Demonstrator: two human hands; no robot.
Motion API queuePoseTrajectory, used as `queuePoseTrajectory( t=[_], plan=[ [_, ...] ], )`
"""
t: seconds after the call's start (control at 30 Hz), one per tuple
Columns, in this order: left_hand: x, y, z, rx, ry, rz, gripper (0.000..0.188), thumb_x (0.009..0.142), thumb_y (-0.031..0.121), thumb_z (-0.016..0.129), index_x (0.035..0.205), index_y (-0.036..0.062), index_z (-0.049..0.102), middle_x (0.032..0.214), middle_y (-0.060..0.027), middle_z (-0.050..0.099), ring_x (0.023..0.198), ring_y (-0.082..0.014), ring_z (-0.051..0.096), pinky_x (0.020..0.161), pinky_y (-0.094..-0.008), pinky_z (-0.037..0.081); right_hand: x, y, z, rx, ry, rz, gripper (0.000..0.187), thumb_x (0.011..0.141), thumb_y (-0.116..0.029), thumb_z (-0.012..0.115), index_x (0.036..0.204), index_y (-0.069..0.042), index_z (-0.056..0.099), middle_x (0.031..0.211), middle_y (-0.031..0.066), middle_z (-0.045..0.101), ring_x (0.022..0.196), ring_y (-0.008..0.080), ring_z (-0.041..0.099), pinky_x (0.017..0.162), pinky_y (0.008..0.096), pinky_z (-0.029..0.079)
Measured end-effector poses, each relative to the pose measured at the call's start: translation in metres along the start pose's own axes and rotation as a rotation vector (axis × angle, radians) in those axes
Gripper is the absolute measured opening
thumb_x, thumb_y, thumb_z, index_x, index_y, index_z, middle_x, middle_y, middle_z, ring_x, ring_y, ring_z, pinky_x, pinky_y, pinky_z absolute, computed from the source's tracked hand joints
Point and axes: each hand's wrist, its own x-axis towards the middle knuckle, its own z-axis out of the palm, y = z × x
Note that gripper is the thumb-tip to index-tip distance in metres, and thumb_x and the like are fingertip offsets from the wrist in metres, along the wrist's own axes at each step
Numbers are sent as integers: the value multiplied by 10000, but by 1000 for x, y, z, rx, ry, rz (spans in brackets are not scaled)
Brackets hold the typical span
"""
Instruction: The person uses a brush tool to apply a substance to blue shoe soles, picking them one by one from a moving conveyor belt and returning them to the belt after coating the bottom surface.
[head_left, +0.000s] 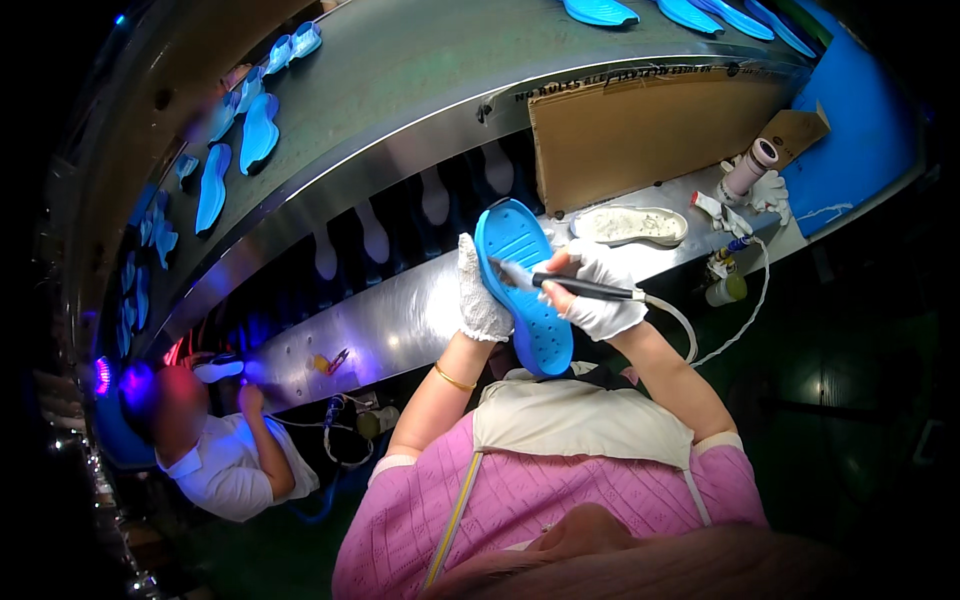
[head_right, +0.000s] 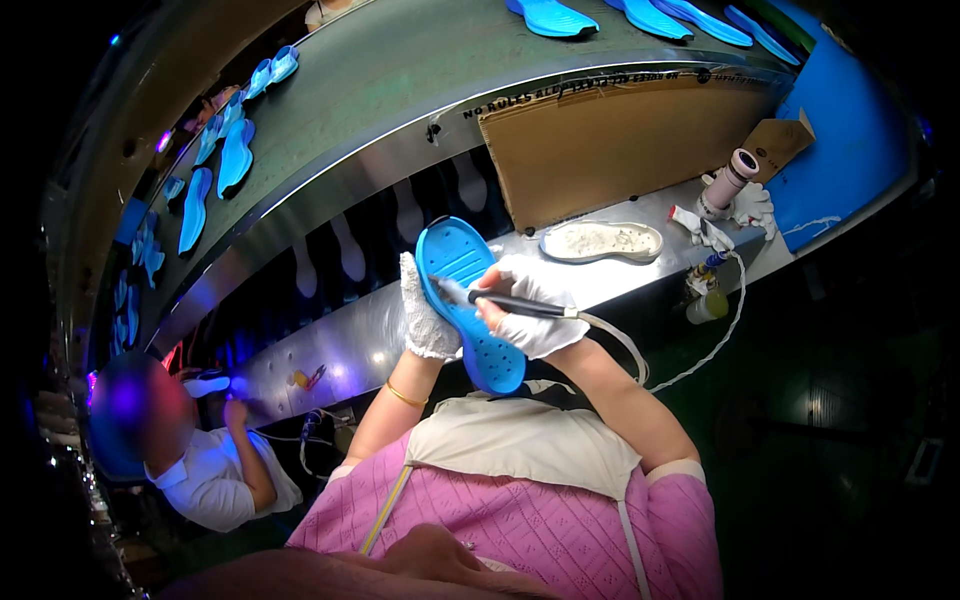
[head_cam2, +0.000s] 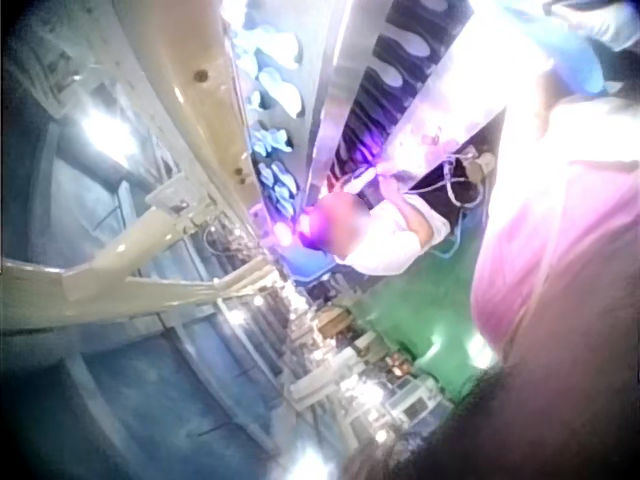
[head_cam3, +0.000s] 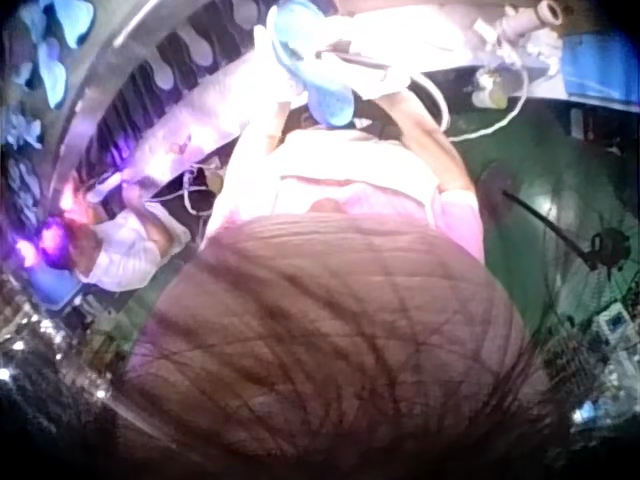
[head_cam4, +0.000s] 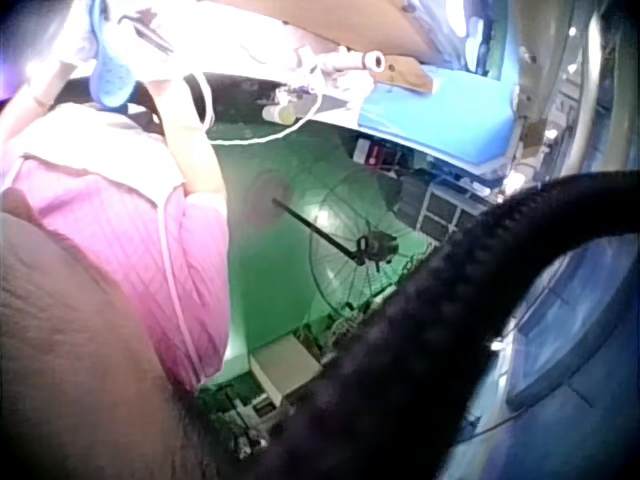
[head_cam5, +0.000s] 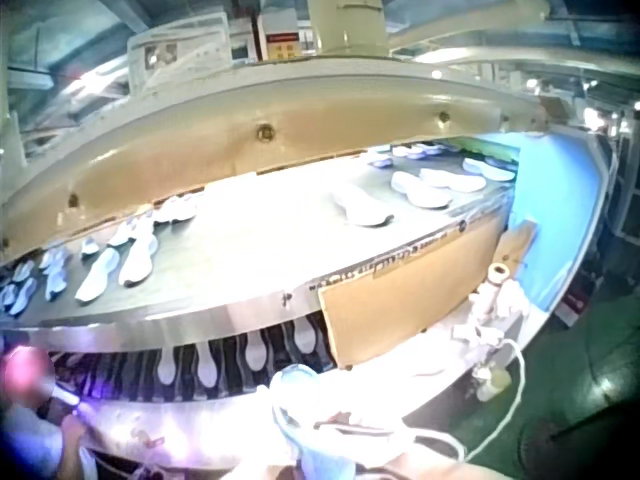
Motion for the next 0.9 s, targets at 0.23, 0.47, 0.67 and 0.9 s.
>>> queuePoseTrajectory(
  t=[0.23,0.47,0.67,0.9],
  plan=[
    [-6,10,15,-28,-155,-135,885,796,737,309,1307,19,386,1251,-215,489,1109,-346,517,966,-436,415,-17,15,-1,-276,-71,-306,136,721,0,659,835,-29,591,768,75,618,643,144,582,617,249,472],
    [-31,-30,-15,562,-117,-84,712,879,623,308,1307,59,378,1212,-117,506,1037,-216,541,911,-368,456,-42,28,-28,-142,33,-171,95,806,-10,613,883,-4,557,828,104,625,722,127,605,679,258,499],
    [-4,-22,4,-186,-391,-127,811,807,704,337,1302,63,383,1196,-132,528,1043,-247,550,904,-385,464,-29,11,-28,35,58,30,100,830,-54,614,906,6,588,870,79,629,693,106,600,666,238,493],
    [25,-6,4,-139,-271,83,1034,640,840,350,1289,34,381,1150,-166,547,984,-297,574,859,-446,483,-21,-2,-11,-122,-55,-221,52,807,-25,632,853,-2,624,803,60,645,642,92,588,586,208,471]
  ],
)
